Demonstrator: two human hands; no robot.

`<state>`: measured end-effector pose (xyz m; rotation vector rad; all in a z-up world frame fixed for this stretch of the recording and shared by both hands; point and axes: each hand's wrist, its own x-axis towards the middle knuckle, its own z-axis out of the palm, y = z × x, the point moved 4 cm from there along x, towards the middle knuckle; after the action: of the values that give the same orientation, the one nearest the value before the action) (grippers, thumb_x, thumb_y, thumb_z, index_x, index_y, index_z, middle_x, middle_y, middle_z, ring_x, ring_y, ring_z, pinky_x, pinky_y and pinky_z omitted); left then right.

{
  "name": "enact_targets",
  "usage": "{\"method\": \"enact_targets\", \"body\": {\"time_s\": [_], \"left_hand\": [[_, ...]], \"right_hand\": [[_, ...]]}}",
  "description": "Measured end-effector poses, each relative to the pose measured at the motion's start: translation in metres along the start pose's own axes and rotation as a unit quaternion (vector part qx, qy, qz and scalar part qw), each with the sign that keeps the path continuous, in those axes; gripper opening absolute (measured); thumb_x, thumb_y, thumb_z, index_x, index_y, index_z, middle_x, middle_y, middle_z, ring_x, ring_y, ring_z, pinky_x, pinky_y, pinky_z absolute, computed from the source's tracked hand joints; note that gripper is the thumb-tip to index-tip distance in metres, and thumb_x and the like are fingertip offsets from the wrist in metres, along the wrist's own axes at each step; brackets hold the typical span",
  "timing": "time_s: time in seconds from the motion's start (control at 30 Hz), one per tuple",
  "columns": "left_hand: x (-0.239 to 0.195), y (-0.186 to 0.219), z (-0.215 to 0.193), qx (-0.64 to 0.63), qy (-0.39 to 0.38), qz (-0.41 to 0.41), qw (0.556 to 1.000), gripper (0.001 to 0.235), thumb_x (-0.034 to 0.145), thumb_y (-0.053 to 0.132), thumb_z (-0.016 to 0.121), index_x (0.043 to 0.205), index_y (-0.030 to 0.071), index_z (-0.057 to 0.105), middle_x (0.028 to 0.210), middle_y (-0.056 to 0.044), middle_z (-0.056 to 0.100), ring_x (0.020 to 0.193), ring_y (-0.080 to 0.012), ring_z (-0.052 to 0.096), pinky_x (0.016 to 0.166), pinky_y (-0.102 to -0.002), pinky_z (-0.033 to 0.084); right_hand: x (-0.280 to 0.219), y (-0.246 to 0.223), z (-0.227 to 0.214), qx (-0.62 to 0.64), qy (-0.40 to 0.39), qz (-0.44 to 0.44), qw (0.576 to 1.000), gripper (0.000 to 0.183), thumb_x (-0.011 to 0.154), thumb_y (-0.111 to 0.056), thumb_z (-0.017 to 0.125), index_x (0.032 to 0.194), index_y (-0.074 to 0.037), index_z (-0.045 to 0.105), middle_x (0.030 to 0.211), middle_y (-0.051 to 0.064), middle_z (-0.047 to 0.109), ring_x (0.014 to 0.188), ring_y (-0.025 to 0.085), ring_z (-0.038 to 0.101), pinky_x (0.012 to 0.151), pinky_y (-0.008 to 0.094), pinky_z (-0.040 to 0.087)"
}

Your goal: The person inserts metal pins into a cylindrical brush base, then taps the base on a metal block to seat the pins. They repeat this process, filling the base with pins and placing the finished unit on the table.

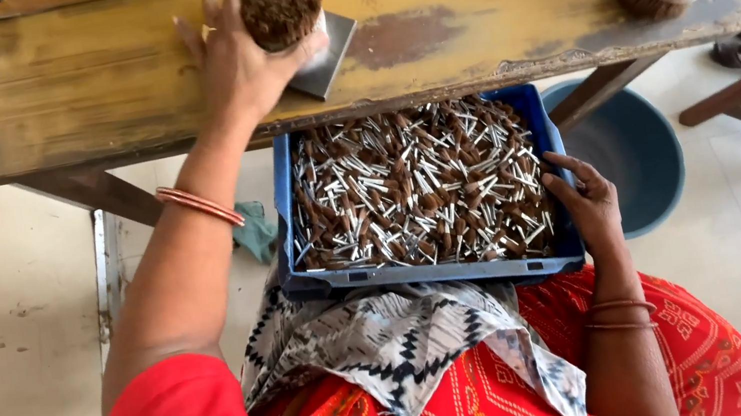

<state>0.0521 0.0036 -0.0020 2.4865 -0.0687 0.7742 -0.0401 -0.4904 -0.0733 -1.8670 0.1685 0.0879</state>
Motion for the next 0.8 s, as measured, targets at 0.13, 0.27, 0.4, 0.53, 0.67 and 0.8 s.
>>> {"method": "enact_targets", "body": {"time_s": [0.13, 0.27, 0.4, 0.53, 0.67, 0.8], "left_hand": [[-0.005, 0.010, -0.017, -0.040, -0.056, -0.024, 0.997, 0.121, 0.081, 0.080, 0.081, 0.160, 0.010, 0.023, 0.153, -0.018, 0.051, 0.147, -0.0385, 0.043, 0.124, -0.069, -0.010], [-0.001, 0.039, -0.037, -0.067, -0.035, 0.011, 0.997, 0.123, 0.070, 0.083, 0.082, 0.155, 0.009, 0.032, 0.149, -0.017, 0.054, 0.144, -0.0371, 0.046, 0.120, -0.064, -0.005], [0.015, 0.047, -0.040, -0.042, -0.057, 0.023, 0.997, 0.109, 0.071, 0.082, 0.079, 0.149, 0.013, 0.046, 0.142, -0.013, 0.061, 0.144, -0.0309, 0.051, 0.124, -0.064, -0.010], [0.023, 0.081, -0.084, -0.285, -0.027, -0.033, 0.958, 0.105, 0.071, 0.088, 0.068, 0.143, 0.014, 0.049, 0.134, -0.009, 0.073, 0.140, -0.0235, 0.064, 0.134, -0.058, -0.015], [0.014, 0.019, -0.021, 0.120, 0.052, 0.076, 0.988, 0.112, 0.079, 0.087, 0.072, 0.147, 0.002, 0.046, 0.132, -0.027, 0.062, 0.142, -0.0435, 0.045, 0.114, -0.062, -0.010], [0.012, 0.068, -0.044, -0.047, 0.007, 0.038, 0.998, 0.108, 0.078, 0.071, 0.088, 0.149, 0.005, 0.040, 0.140, -0.022, 0.057, 0.135, -0.0342, 0.056, 0.122, -0.057, 0.037]], "right_hand": [[0.012, 0.003, 0.001, 0.003, 0.001, -0.021, 1.000, 0.038, 0.093, -0.013, 0.076, 0.131, -0.013, 0.073, 0.106, 0.003, 0.075, 0.087, 0.007, 0.067, 0.078, 0.023, 0.055], [0.011, 0.007, 0.000, 0.011, -0.005, -0.033, 0.999, 0.037, 0.094, -0.013, 0.075, 0.131, -0.013, 0.073, 0.108, 0.002, 0.075, 0.087, 0.007, 0.067, 0.078, 0.023, 0.054], [0.016, 0.008, -0.002, 0.017, -0.002, -0.034, 0.999, 0.037, 0.093, -0.013, 0.075, 0.130, -0.013, 0.073, 0.108, 0.002, 0.075, 0.088, 0.006, 0.068, 0.079, 0.023, 0.055], [0.010, 0.000, 0.000, -0.002, 0.000, -0.011, 1.000, 0.037, 0.095, -0.014, 0.076, 0.132, -0.014, 0.073, 0.106, 0.004, 0.075, 0.086, 0.008, 0.066, 0.077, 0.024, 0.054], [0.009, -0.003, 0.003, -0.015, -0.011, -0.028, 0.999, 0.038, 0.094, -0.015, 0.076, 0.132, -0.014, 0.073, 0.106, 0.004, 0.075, 0.086, 0.008, 0.067, 0.076, 0.024, 0.054], [0.009, -0.002, 0.003, -0.025, 0.002, -0.022, 0.999, 0.039, 0.093, -0.017, 0.076, 0.131, -0.016, 0.072, 0.107, 0.003, 0.075, 0.085, 0.008, 0.068, 0.076, 0.024, 0.056]]}}
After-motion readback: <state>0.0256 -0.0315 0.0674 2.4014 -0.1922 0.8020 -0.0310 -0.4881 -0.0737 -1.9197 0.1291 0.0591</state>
